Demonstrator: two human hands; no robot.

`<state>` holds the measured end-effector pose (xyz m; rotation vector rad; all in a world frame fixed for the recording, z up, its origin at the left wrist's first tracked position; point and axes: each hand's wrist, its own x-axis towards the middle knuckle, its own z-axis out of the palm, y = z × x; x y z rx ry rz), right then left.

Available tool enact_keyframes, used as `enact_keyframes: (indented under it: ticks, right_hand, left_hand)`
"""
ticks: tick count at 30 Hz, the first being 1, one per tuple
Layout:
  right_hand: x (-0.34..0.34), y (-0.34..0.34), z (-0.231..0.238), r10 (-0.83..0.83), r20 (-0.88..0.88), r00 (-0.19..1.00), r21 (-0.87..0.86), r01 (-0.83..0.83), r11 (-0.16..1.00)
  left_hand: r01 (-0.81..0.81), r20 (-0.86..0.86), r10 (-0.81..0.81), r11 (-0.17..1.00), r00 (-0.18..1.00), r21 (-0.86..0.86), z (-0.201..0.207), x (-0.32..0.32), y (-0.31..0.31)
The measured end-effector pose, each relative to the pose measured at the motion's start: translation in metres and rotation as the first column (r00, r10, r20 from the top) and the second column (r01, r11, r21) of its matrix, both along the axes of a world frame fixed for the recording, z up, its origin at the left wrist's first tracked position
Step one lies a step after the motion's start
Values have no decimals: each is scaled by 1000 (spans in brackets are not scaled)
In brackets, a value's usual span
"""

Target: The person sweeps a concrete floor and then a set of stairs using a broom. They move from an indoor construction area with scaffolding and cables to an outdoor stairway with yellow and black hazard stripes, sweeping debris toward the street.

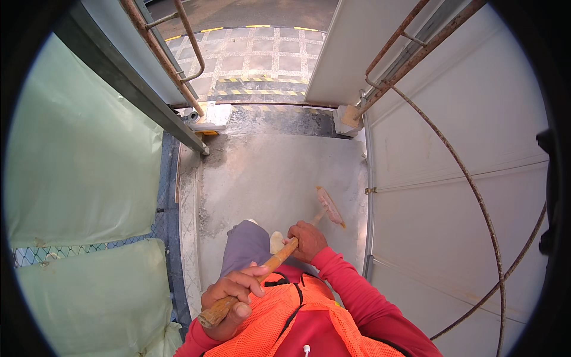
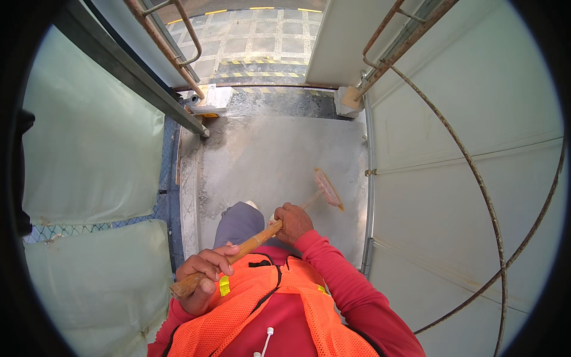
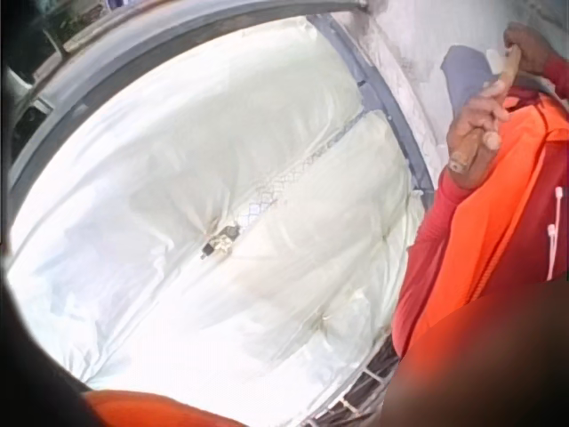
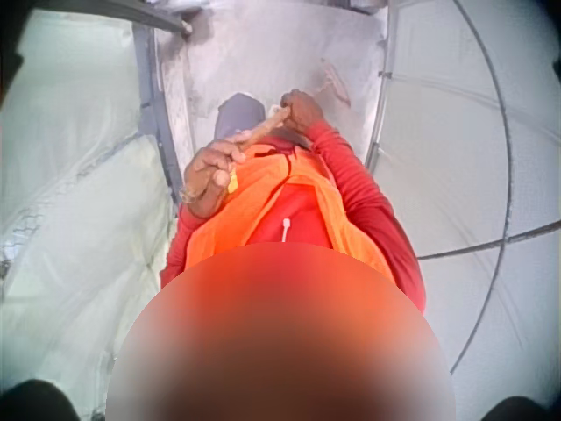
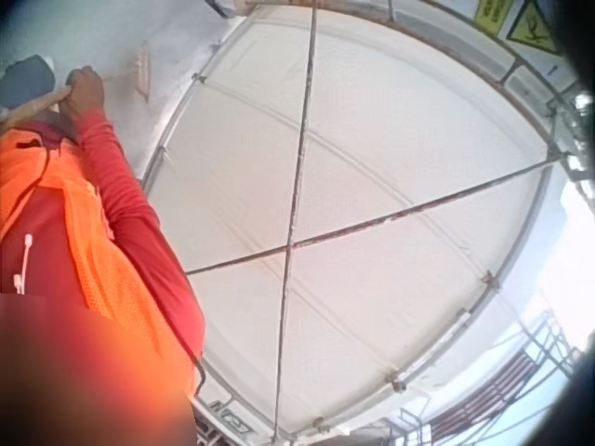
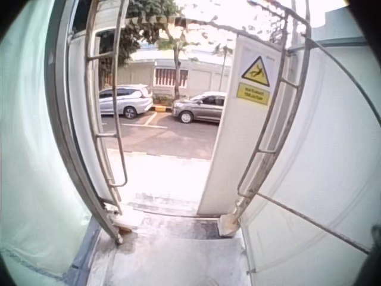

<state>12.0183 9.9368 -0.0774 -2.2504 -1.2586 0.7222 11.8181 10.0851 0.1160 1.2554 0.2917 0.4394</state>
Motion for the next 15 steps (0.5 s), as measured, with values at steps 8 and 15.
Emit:
enact_keyframes:
  ticks: [8,15]
  right_hand:
    - [190,180,-33,5,42,999,-32,-3,999]
    - [346,268,-83,-72,71,995,-60,76,995]
  left_hand:
    - [186,-67,-176,962,982,200,-42,169,157]
    - [229,-189,-196,957,962,178,-83,318,248]
